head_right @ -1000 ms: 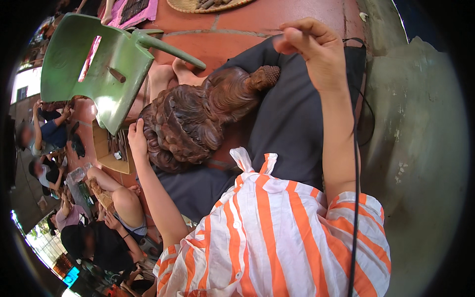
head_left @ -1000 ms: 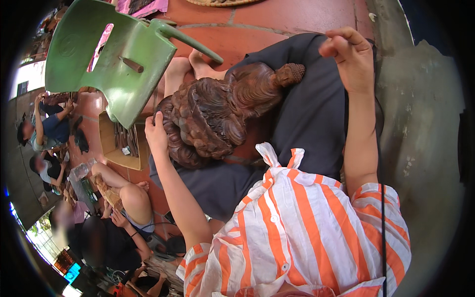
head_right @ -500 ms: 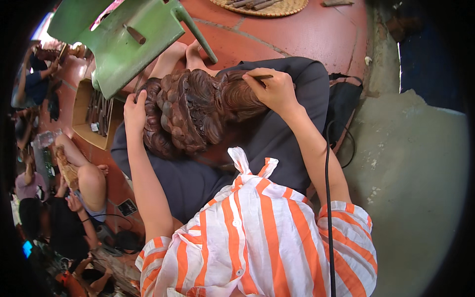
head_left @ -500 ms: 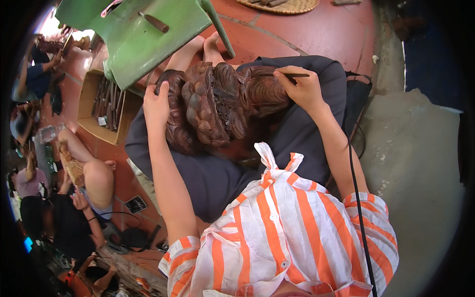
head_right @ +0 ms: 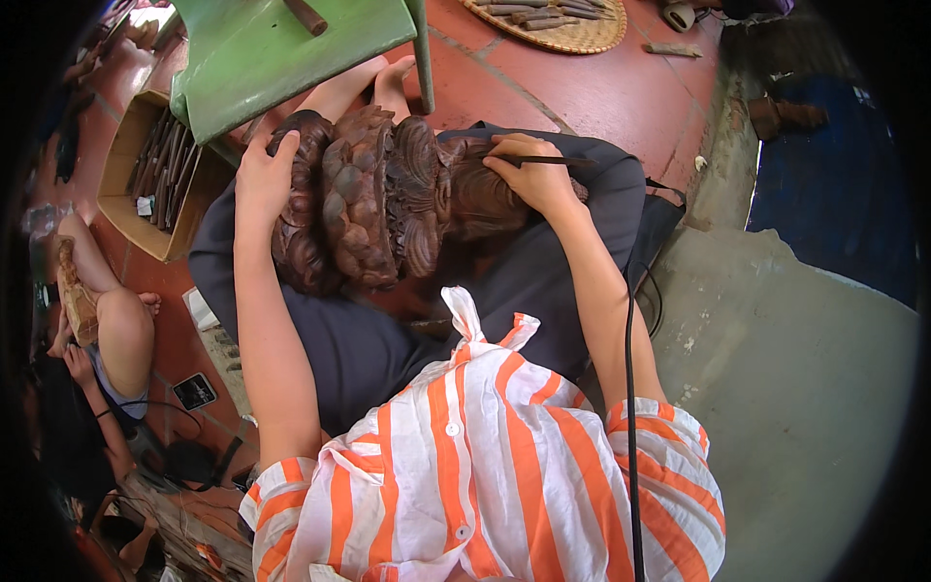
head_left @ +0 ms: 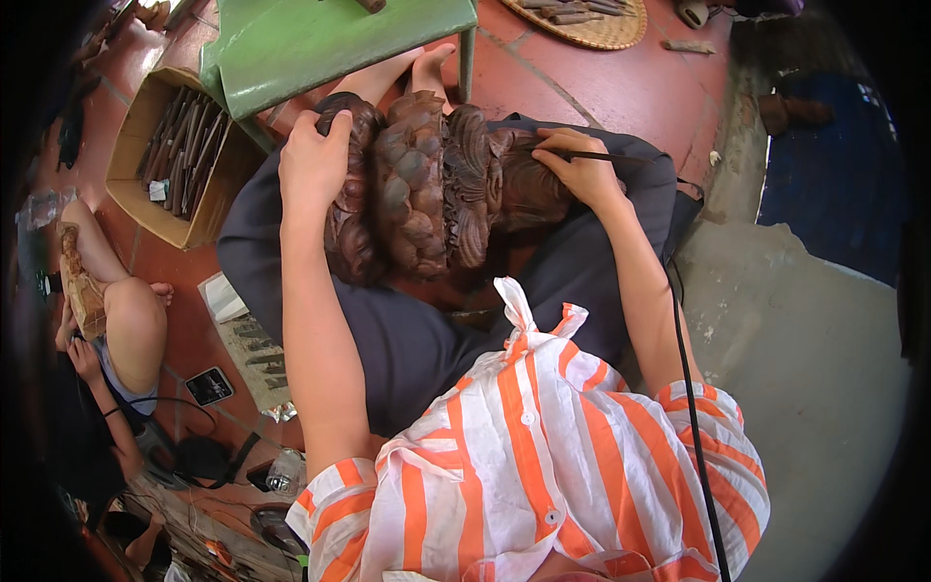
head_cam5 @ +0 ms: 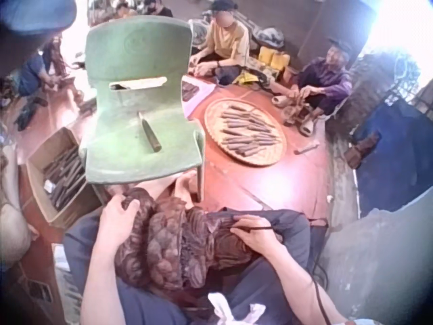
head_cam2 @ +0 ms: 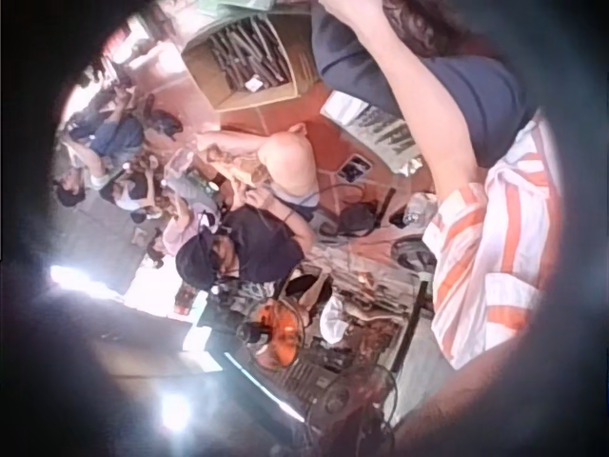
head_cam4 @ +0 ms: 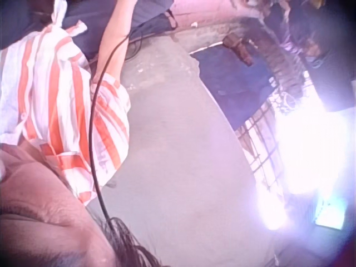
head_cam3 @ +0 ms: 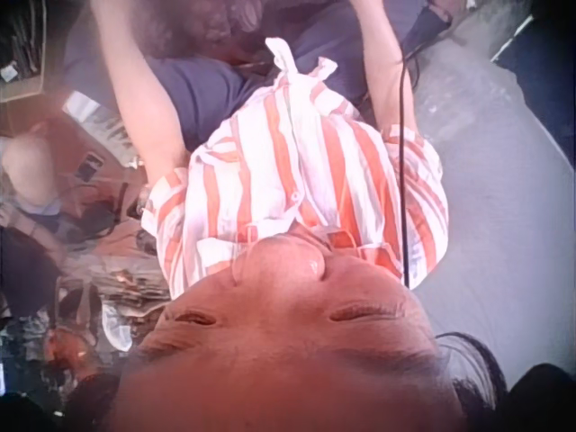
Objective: The person carves a wooden sculpture of a figure with a braided hairstyle using a small carving tool. They hold the sculpture on their lap and carefully shape the facial features and hair details.
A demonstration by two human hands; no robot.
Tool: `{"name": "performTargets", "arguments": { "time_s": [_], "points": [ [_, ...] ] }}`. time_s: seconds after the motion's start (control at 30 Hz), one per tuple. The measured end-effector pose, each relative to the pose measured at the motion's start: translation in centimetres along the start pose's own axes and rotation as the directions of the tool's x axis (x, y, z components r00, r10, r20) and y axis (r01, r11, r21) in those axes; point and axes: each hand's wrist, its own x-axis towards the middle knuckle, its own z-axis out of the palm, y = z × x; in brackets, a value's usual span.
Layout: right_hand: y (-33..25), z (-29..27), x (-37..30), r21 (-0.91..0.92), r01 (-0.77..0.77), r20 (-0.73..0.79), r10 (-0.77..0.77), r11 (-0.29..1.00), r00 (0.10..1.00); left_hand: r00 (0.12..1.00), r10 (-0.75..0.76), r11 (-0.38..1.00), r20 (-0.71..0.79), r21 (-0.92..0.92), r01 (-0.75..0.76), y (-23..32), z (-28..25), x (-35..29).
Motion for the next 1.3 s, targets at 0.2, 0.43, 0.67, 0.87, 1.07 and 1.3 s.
{"name": "performTargets", "arguments": {
  "time_s": [0.2,0.43,0.67,0.87,1.07,1.3],
  "points": [
    [-1.5,1.2,-0.2,-0.262,0.058,-0.061,-0.076,0.963,0.995,1.000,-0.008,1.000,-0.003,-0.013,0.008,0.6,-0.2,-0.2],
    [-0.2,1.0,-0.4,0.134,-0.087,-0.079,0.098,0.987,0.992,0.999,-0.029,0.999,0.034,0.030,0.028,0.7,-0.2,-0.1],
    [0.9,0.8,-0.2,0.288,-0.281,-0.066,0.312,0.915,0.948,1.000,-0.016,1.000,0.011,0.020,0.016,0.4,-0.1,0.1],
    [-0.2,1.2,0.0,0.127,-0.275,-0.067,0.285,0.953,0.956,0.999,-0.026,1.000,0.018,0.006,0.026,0.5,-0.3,-0.1],
    [-1.7,1.5,0.0,-0.230,-0.026,-0.071,0.010,0.973,0.997,1.000,-0.011,1.000,-0.012,0.021,0.011,0.5,-0.2,-0.2],
    [-0.8,1.4,-0.1,-0.201,0.001,-0.078,-0.017,0.980,0.997,1.000,-0.020,1.000,0.008,0.013,0.020,0.8,-0.3,-0.2]
  ]
}}
